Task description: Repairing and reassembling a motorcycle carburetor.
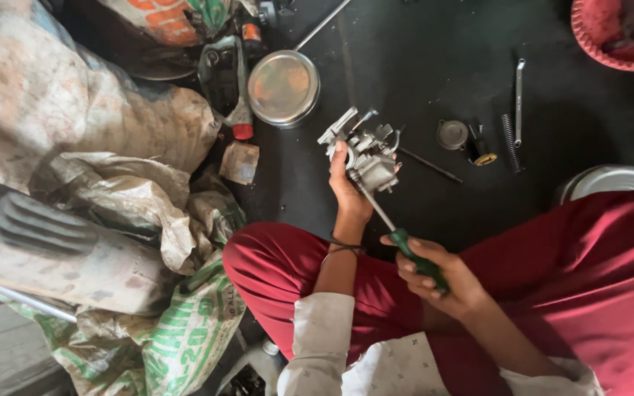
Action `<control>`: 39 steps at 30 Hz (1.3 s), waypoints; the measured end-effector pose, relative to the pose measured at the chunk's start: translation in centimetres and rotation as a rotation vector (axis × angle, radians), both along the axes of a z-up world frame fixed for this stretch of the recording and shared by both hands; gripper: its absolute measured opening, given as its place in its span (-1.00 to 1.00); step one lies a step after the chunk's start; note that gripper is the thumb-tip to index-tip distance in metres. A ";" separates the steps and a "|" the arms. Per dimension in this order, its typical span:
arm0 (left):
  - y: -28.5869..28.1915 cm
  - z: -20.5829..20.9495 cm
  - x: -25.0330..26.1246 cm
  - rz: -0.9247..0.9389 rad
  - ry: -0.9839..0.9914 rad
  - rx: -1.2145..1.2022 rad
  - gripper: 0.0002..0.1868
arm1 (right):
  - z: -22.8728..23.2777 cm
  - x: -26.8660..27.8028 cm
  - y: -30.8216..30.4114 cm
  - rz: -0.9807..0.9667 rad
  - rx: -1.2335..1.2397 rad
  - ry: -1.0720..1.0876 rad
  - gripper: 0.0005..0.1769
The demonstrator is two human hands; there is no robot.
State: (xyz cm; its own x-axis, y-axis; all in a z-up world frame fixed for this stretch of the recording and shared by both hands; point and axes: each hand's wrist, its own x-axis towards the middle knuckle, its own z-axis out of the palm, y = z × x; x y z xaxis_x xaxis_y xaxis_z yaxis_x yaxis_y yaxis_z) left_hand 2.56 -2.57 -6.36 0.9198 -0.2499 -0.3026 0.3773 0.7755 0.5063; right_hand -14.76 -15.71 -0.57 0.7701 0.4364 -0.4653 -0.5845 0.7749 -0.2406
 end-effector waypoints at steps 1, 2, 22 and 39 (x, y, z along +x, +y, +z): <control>-0.1 0.9 -0.2 -0.006 -0.003 0.000 -0.33 | 0.0 -0.1 0.5 -0.006 0.000 -0.003 -0.48; -0.1 1.8 -0.3 -0.005 -0.019 -0.017 -0.32 | -0.1 -0.2 1.0 0.004 -0.130 -0.023 -0.49; 0.0 0.4 -0.5 0.043 -0.117 -0.019 -0.28 | -0.9 -0.5 2.5 0.069 -0.643 -0.109 -0.51; -0.1 -0.2 -0.6 0.115 -0.050 0.170 -0.42 | 1.0 -1.4 3.5 0.003 -2.386 -0.800 -0.50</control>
